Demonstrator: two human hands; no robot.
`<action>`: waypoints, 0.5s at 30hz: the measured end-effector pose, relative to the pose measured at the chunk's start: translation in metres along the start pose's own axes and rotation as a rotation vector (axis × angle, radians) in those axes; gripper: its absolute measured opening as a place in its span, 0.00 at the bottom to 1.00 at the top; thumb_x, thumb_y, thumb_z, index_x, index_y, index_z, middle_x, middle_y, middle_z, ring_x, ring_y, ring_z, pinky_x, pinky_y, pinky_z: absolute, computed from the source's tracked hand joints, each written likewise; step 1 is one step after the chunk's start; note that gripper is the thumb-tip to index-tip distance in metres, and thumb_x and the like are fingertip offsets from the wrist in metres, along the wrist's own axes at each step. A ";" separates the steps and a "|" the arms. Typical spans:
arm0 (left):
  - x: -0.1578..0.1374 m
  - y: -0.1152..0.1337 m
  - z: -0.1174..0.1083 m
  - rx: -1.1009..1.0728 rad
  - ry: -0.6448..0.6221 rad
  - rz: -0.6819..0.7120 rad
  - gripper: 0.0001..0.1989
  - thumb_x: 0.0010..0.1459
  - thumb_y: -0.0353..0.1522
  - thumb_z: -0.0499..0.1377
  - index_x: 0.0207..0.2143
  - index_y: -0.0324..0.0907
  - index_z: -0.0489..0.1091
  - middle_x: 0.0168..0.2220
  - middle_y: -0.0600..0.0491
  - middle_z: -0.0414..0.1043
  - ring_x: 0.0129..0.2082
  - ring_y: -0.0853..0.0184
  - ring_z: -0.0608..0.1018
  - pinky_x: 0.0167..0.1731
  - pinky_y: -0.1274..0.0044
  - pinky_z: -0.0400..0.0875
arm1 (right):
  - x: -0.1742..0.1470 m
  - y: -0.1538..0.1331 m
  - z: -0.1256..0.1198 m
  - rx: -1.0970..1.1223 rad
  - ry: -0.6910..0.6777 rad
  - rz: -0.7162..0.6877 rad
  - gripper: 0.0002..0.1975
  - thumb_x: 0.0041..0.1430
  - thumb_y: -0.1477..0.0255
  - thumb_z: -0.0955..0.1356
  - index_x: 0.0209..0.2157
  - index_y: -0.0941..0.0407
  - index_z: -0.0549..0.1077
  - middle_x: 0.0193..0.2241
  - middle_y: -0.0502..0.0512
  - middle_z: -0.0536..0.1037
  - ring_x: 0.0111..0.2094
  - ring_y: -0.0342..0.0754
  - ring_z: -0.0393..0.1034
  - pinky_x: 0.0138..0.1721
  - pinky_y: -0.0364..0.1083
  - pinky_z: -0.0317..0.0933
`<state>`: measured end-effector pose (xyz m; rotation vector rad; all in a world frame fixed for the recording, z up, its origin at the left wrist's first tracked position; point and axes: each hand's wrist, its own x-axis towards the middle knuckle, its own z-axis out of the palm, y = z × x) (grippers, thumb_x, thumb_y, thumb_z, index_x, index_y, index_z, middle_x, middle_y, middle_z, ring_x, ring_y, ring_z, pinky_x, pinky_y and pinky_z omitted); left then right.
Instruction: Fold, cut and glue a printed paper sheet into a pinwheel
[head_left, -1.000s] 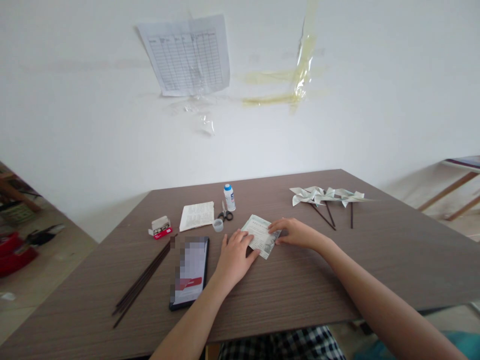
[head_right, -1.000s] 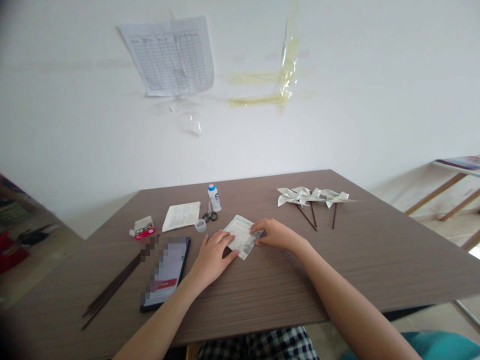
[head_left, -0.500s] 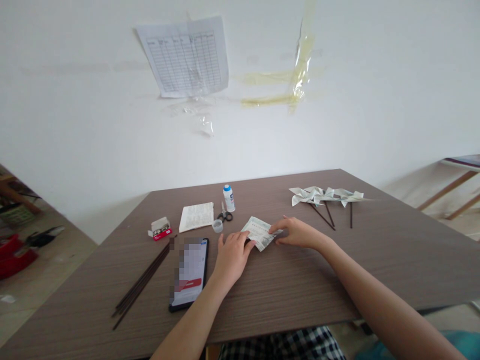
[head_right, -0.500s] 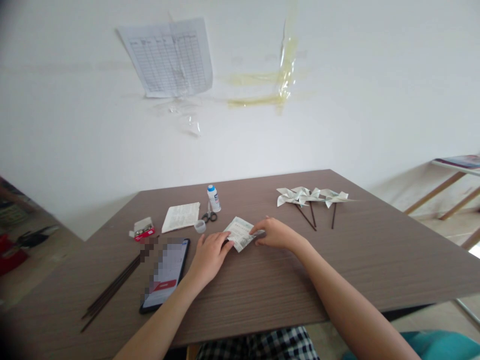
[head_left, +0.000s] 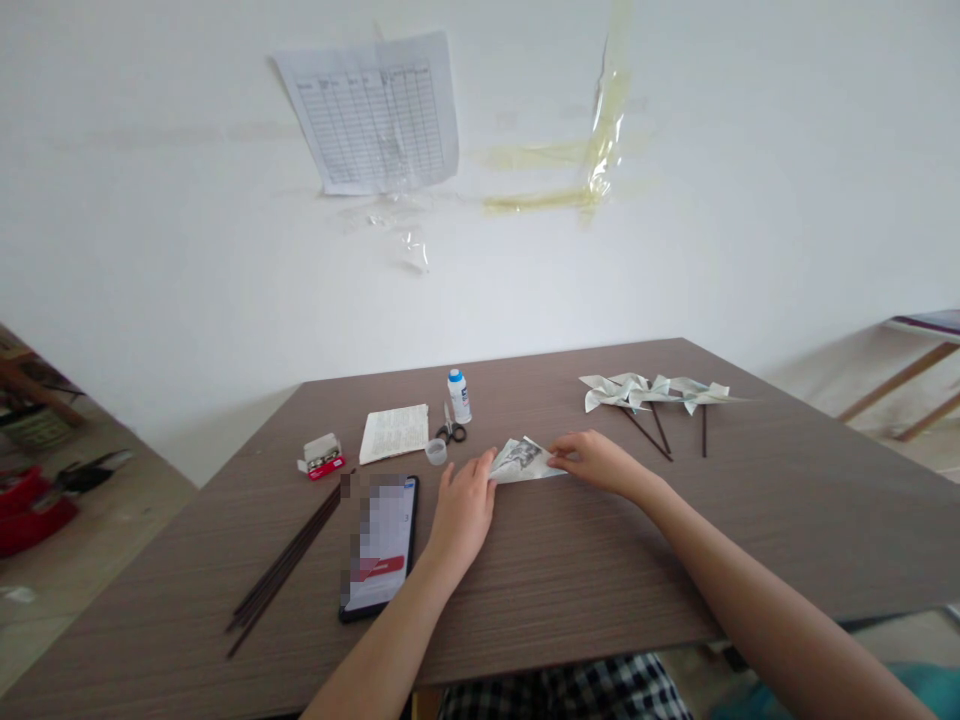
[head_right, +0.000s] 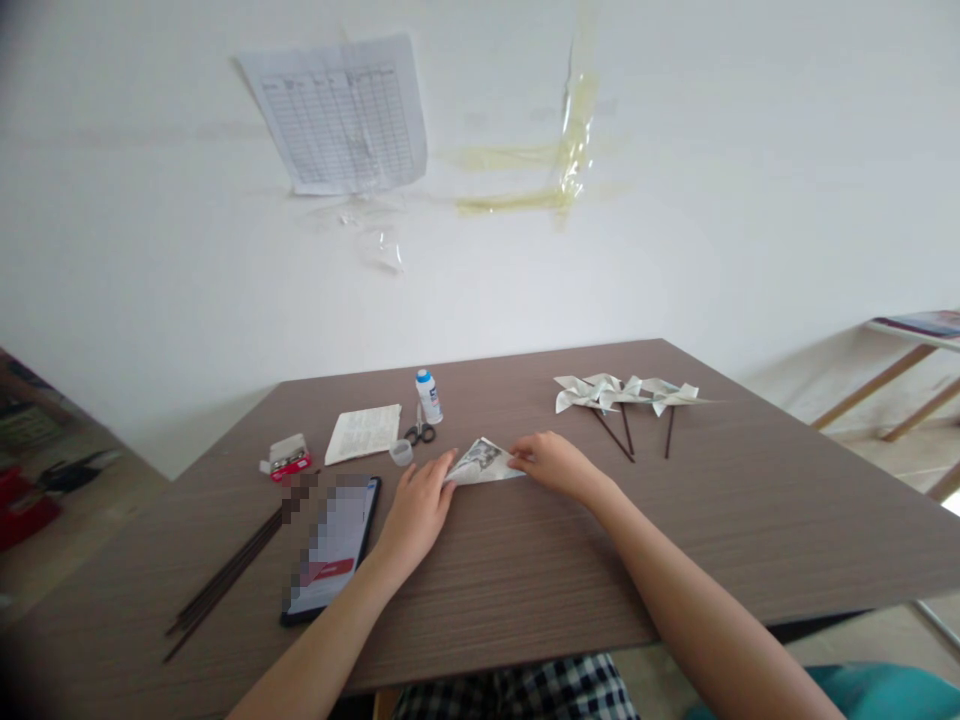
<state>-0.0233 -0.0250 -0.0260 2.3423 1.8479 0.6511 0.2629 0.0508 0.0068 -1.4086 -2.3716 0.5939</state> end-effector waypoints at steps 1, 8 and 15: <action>0.000 -0.002 0.002 0.005 0.009 0.002 0.32 0.81 0.22 0.56 0.81 0.50 0.76 0.71 0.42 0.89 0.71 0.51 0.89 0.82 0.46 0.74 | 0.000 -0.001 0.000 -0.006 0.013 0.015 0.13 0.80 0.69 0.76 0.56 0.52 0.95 0.50 0.63 0.97 0.54 0.65 0.93 0.58 0.53 0.78; 0.000 -0.009 0.007 0.059 0.067 0.055 0.40 0.80 0.21 0.56 0.87 0.59 0.70 0.65 0.47 0.89 0.66 0.55 0.90 0.78 0.50 0.79 | 0.002 -0.006 0.015 -0.015 0.097 0.050 0.19 0.78 0.74 0.77 0.66 0.51 0.85 0.46 0.57 0.95 0.50 0.58 0.92 0.51 0.48 0.73; 0.000 -0.003 0.003 0.098 0.023 0.043 0.34 0.81 0.20 0.58 0.77 0.57 0.83 0.70 0.43 0.86 0.71 0.51 0.88 0.79 0.48 0.78 | 0.004 -0.008 0.021 -0.038 0.104 -0.004 0.15 0.76 0.76 0.77 0.61 0.52 0.87 0.52 0.61 0.94 0.55 0.60 0.90 0.58 0.52 0.75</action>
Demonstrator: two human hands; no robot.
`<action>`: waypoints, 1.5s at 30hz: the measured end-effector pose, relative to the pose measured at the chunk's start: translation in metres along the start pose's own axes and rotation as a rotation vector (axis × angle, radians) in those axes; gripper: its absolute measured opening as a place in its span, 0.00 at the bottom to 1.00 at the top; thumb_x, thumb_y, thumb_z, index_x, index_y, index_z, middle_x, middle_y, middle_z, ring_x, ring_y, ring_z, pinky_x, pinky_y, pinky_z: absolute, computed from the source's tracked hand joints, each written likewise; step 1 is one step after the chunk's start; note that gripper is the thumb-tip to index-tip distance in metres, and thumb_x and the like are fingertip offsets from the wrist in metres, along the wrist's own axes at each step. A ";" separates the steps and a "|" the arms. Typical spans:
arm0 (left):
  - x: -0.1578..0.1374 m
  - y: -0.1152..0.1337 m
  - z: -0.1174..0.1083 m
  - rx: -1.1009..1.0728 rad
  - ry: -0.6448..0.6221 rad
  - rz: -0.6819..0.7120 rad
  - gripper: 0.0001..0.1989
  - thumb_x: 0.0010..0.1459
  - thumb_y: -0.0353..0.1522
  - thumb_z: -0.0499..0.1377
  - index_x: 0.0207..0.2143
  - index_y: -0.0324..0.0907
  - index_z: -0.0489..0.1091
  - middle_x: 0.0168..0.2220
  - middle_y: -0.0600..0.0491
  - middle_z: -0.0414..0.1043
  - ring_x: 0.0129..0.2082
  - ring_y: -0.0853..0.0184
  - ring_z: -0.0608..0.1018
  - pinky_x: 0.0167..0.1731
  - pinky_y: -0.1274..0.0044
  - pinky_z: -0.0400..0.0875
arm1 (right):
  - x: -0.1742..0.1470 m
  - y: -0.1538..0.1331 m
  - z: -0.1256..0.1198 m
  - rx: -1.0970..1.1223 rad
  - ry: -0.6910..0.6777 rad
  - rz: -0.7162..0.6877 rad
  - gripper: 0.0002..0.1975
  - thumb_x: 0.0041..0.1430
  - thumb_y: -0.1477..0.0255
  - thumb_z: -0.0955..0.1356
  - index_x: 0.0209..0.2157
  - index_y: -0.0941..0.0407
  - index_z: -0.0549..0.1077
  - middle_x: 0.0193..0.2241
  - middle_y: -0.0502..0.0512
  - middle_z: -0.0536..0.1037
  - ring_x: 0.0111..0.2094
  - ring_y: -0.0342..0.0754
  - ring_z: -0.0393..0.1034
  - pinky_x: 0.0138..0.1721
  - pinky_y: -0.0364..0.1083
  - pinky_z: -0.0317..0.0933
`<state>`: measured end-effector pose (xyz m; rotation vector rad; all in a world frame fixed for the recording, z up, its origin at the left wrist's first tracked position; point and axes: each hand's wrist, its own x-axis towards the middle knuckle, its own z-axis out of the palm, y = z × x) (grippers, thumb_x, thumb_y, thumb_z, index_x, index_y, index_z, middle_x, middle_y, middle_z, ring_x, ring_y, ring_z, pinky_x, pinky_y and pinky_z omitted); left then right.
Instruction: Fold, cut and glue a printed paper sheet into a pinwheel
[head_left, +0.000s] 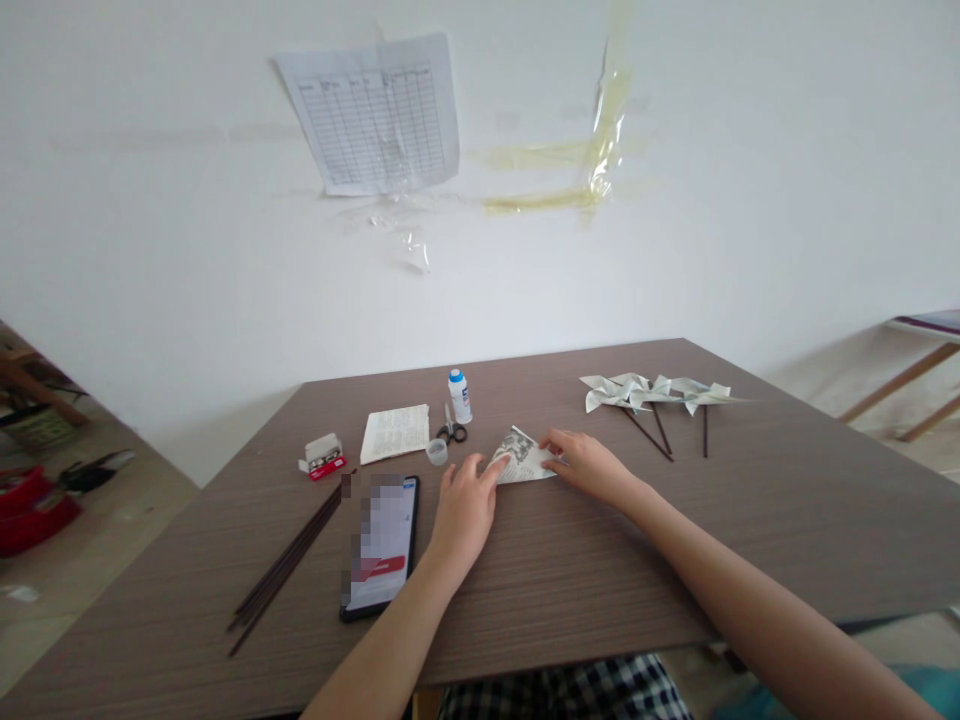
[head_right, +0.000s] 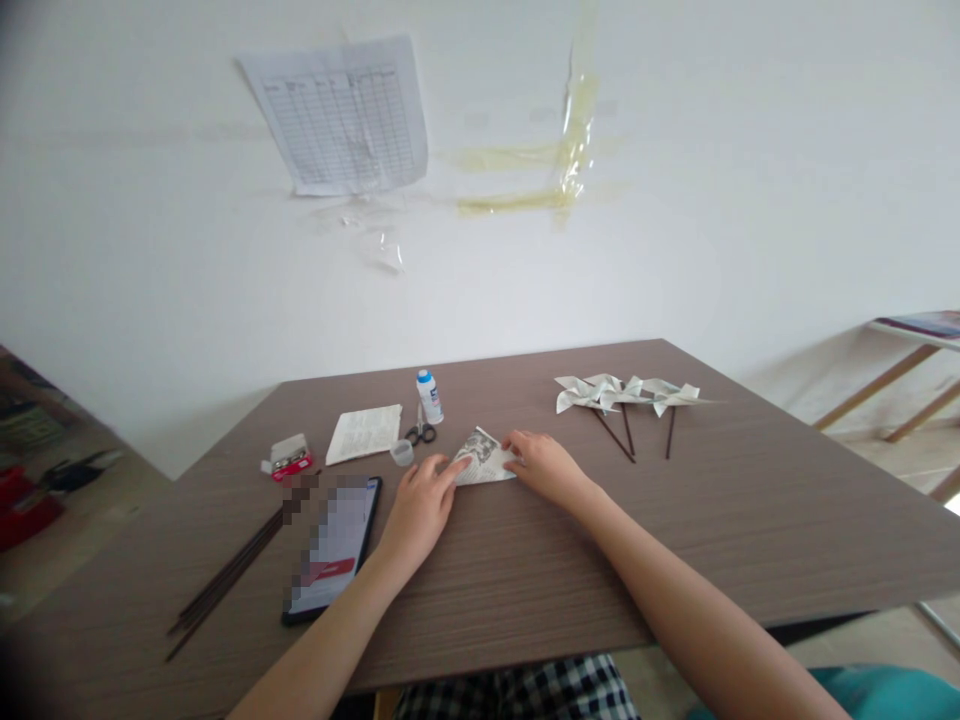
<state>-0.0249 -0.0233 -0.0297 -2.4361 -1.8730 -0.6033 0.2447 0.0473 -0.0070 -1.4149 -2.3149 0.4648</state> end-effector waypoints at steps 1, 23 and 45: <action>0.000 0.000 0.000 -0.005 -0.001 -0.003 0.32 0.80 0.20 0.59 0.75 0.56 0.85 0.71 0.43 0.86 0.72 0.50 0.88 0.79 0.48 0.78 | 0.000 0.000 0.000 -0.005 -0.007 -0.013 0.15 0.76 0.76 0.77 0.60 0.52 0.88 0.52 0.61 0.94 0.56 0.60 0.90 0.60 0.52 0.75; 0.000 0.014 -0.014 0.017 -0.116 -0.034 0.22 0.83 0.26 0.61 0.66 0.50 0.91 0.65 0.42 0.89 0.67 0.45 0.87 0.77 0.47 0.77 | -0.002 -0.008 -0.004 -0.131 -0.090 -0.040 0.12 0.78 0.74 0.76 0.53 0.50 0.95 0.57 0.62 0.94 0.59 0.63 0.90 0.68 0.55 0.75; 0.002 0.018 -0.018 0.005 -0.001 -0.133 0.24 0.79 0.22 0.67 0.72 0.43 0.83 0.55 0.44 0.95 0.62 0.49 0.92 0.79 0.50 0.76 | -0.005 -0.010 -0.027 -0.108 -0.127 0.150 0.10 0.75 0.74 0.78 0.50 0.48 0.96 0.54 0.58 0.98 0.61 0.62 0.92 0.59 0.48 0.76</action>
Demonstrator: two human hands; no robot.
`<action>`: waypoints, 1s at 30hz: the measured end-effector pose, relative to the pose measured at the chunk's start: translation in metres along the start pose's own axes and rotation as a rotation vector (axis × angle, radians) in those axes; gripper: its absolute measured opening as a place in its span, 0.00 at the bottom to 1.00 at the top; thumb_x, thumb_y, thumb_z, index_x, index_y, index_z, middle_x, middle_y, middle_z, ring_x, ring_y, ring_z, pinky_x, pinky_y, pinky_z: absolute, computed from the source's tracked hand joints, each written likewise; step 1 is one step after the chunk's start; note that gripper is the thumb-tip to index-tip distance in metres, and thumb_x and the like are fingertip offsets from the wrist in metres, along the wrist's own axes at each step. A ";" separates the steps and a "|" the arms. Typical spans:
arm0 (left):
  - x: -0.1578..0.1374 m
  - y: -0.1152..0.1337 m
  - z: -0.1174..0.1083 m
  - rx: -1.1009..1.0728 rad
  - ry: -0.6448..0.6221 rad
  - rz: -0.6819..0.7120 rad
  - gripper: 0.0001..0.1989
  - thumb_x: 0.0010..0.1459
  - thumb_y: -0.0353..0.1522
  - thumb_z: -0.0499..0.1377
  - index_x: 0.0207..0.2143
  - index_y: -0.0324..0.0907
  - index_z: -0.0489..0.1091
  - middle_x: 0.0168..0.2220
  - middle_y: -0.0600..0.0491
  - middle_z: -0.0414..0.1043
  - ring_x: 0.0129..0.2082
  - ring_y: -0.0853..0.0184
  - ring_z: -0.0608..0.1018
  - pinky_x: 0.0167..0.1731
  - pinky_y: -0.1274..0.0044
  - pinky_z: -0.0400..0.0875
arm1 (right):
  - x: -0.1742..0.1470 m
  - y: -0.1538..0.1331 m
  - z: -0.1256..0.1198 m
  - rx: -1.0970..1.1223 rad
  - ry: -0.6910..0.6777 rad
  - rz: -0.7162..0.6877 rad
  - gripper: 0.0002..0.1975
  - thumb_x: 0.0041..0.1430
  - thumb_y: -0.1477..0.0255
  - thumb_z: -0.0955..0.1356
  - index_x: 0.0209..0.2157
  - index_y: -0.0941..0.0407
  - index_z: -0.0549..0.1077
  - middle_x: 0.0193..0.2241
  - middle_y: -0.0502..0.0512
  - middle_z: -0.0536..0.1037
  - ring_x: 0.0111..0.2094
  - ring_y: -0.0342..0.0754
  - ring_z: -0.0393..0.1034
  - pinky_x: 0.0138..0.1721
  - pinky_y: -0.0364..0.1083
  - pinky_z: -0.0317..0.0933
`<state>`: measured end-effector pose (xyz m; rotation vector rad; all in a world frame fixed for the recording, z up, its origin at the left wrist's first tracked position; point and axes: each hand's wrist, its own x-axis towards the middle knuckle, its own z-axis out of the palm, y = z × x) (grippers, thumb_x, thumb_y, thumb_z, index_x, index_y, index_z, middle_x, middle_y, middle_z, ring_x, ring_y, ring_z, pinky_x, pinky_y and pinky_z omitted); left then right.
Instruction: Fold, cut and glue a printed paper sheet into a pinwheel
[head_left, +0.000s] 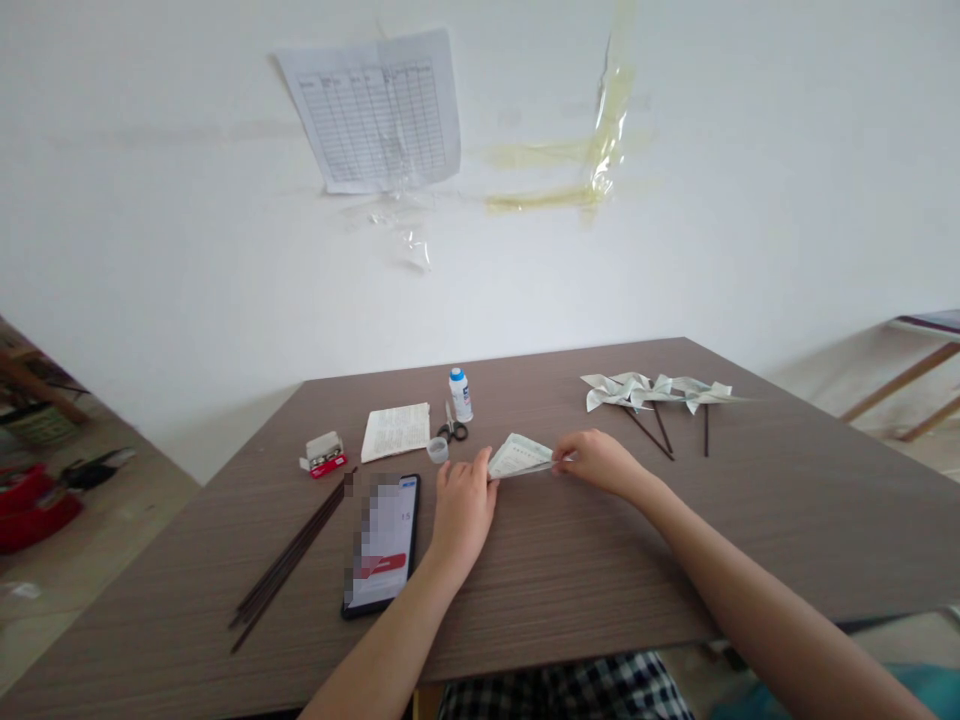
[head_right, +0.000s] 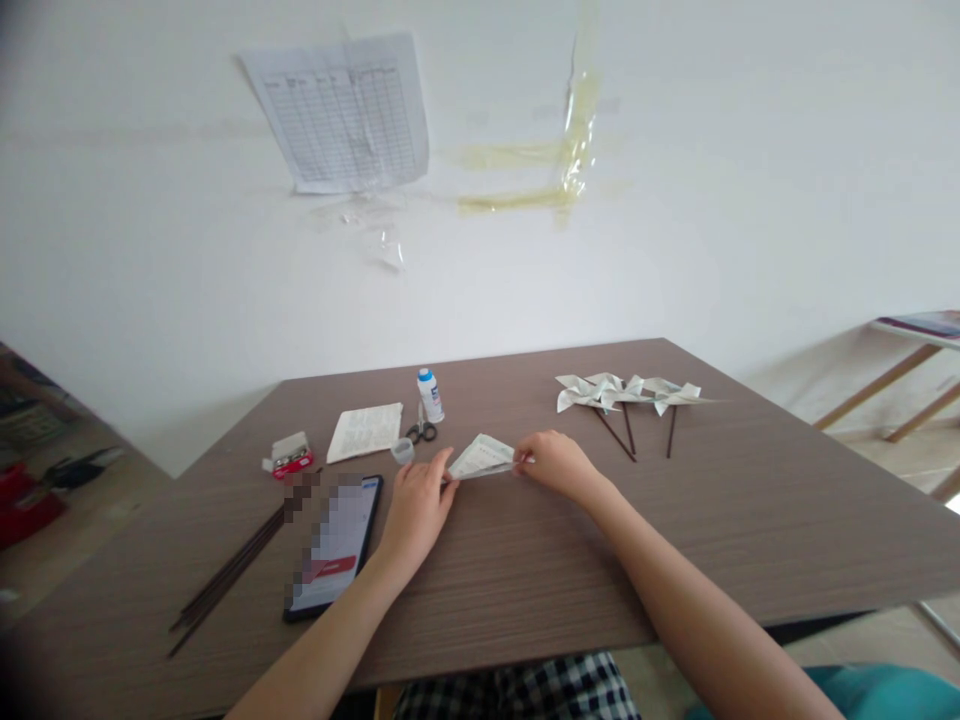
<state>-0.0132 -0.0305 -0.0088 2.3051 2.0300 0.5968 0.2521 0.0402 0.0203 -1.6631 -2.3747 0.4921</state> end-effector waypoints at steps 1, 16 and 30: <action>0.000 0.001 -0.002 0.007 -0.013 -0.005 0.20 0.79 0.23 0.68 0.67 0.44 0.86 0.54 0.45 0.95 0.61 0.49 0.92 0.78 0.50 0.76 | 0.000 0.003 -0.002 0.018 -0.017 -0.011 0.10 0.74 0.74 0.79 0.49 0.48 0.97 0.53 0.57 0.98 0.61 0.62 0.92 0.60 0.48 0.77; 0.001 0.001 -0.006 0.054 -0.015 0.001 0.12 0.83 0.30 0.67 0.47 0.47 0.91 0.52 0.46 0.94 0.61 0.49 0.89 0.73 0.53 0.79 | 0.005 0.000 0.009 0.058 0.035 0.009 0.15 0.83 0.72 0.73 0.55 0.51 0.96 0.55 0.62 0.97 0.60 0.61 0.92 0.59 0.48 0.76; 0.001 0.008 -0.002 0.122 -0.011 0.025 0.18 0.83 0.27 0.64 0.61 0.52 0.93 0.54 0.44 0.92 0.62 0.47 0.89 0.77 0.46 0.76 | 0.005 -0.014 0.020 0.008 0.091 0.085 0.19 0.83 0.74 0.73 0.68 0.51 0.90 0.62 0.62 0.95 0.64 0.61 0.91 0.68 0.52 0.75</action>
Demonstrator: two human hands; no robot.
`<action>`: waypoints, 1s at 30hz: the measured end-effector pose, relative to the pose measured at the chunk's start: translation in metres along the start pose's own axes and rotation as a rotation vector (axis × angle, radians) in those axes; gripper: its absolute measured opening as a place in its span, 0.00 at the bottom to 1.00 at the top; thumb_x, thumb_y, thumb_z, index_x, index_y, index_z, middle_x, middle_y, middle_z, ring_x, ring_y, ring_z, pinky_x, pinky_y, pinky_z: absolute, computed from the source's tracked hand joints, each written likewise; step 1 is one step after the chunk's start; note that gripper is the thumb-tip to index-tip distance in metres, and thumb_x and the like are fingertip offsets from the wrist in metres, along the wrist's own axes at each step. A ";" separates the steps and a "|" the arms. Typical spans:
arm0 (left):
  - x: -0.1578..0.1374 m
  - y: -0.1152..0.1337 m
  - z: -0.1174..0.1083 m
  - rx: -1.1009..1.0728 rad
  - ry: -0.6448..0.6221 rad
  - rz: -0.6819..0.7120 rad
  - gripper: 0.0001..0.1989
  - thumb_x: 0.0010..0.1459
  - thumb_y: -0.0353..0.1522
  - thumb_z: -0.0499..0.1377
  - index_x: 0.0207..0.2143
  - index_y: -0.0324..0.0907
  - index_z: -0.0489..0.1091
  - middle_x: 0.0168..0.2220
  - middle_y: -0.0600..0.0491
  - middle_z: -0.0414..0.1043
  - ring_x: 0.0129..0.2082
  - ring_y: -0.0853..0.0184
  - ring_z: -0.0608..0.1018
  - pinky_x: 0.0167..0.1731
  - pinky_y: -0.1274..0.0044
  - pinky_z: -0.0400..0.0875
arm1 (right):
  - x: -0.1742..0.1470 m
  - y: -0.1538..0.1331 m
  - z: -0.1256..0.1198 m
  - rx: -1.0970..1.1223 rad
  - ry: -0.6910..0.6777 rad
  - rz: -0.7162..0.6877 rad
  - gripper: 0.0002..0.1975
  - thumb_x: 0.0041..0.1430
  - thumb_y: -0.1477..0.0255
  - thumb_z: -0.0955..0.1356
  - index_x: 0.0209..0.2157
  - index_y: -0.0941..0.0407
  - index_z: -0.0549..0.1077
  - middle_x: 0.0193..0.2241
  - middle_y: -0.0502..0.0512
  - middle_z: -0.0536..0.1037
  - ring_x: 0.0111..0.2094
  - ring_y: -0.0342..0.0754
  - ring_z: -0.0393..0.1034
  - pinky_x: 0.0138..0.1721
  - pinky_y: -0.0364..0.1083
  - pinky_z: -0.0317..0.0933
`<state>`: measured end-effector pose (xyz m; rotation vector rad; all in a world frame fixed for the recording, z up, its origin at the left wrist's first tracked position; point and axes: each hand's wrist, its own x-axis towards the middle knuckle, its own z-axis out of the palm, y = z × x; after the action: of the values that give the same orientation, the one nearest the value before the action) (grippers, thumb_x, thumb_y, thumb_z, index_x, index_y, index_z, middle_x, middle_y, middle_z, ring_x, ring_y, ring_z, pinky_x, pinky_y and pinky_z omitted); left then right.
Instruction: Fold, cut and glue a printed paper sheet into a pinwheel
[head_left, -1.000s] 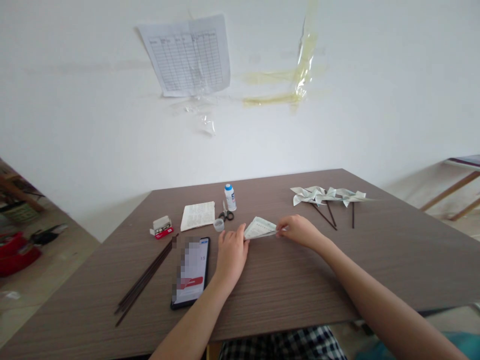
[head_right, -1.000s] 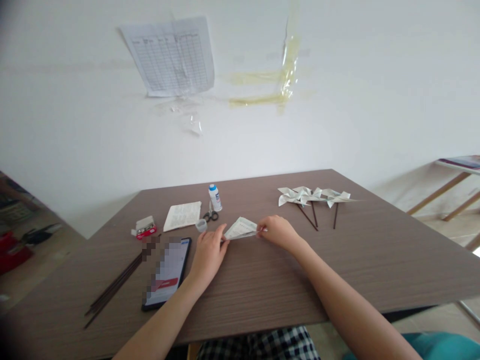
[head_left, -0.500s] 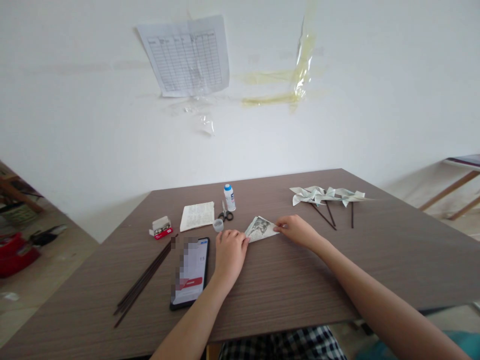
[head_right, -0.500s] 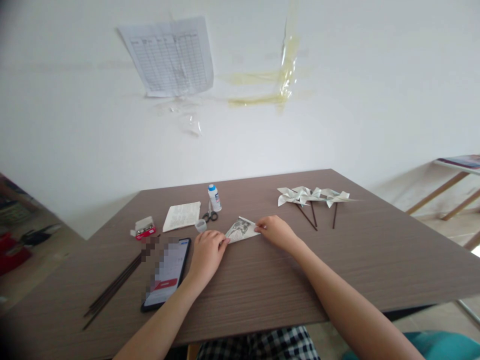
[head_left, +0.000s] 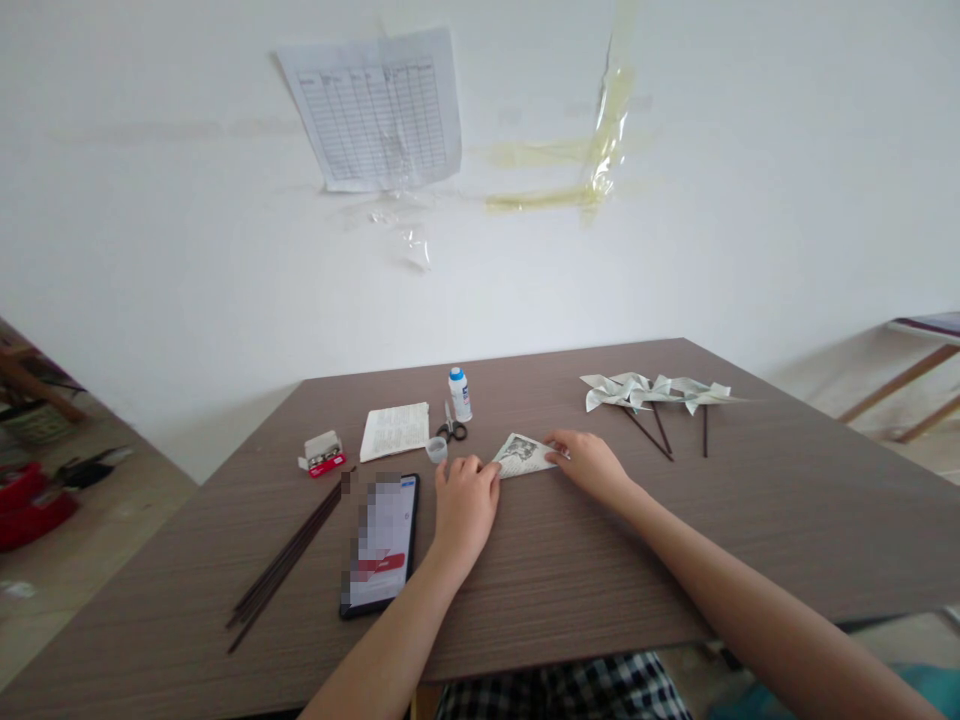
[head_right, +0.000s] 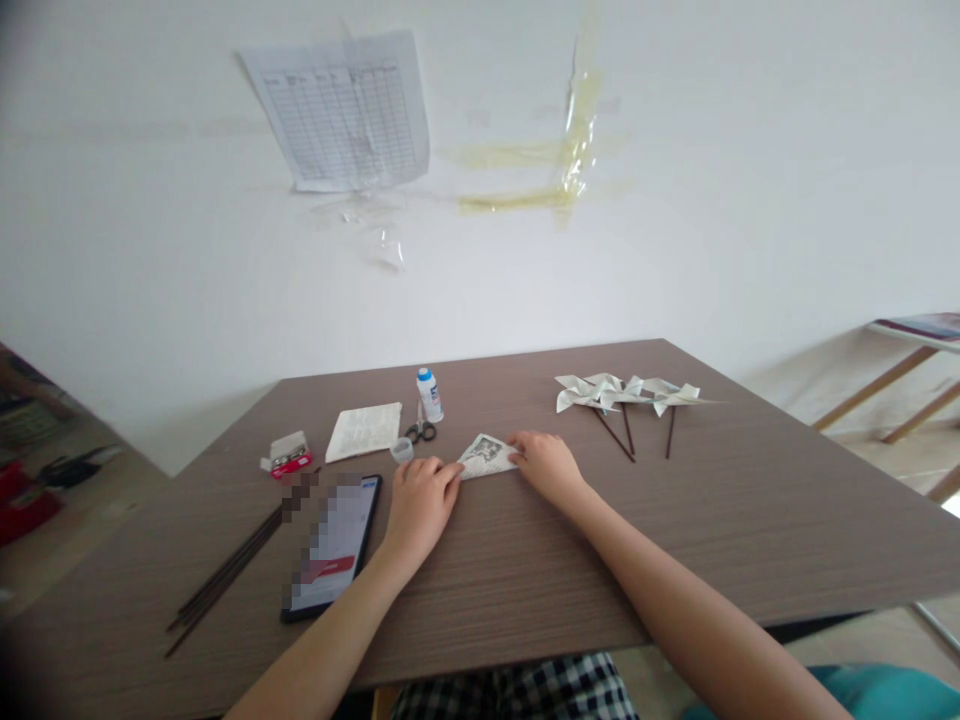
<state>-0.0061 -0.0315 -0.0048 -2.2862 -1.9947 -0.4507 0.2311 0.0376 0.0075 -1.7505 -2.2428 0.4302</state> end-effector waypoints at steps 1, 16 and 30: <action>0.000 0.000 0.001 0.000 0.003 0.002 0.18 0.83 0.28 0.64 0.61 0.52 0.94 0.54 0.44 0.92 0.62 0.46 0.89 0.78 0.46 0.75 | 0.000 0.000 0.001 -0.007 0.004 -0.009 0.19 0.84 0.74 0.73 0.68 0.51 0.91 0.63 0.62 0.95 0.65 0.61 0.90 0.68 0.52 0.75; -0.005 0.004 -0.001 0.002 0.015 -0.004 0.17 0.83 0.29 0.66 0.61 0.53 0.94 0.56 0.43 0.91 0.61 0.46 0.88 0.80 0.40 0.72 | -0.006 -0.013 0.000 -0.159 -0.020 -0.027 0.22 0.90 0.73 0.67 0.67 0.49 0.93 0.65 0.64 0.92 0.67 0.61 0.88 0.68 0.50 0.73; -0.006 0.010 -0.007 0.064 -0.045 -0.008 0.18 0.84 0.32 0.65 0.66 0.50 0.92 0.56 0.40 0.89 0.63 0.44 0.86 0.82 0.38 0.68 | -0.013 -0.019 -0.003 -0.186 -0.024 -0.061 0.18 0.89 0.67 0.72 0.67 0.50 0.93 0.66 0.68 0.91 0.69 0.64 0.86 0.72 0.53 0.72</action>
<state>0.0014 -0.0403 0.0020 -2.2713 -2.0091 -0.3340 0.2179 0.0210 0.0170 -1.7660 -2.4141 0.2375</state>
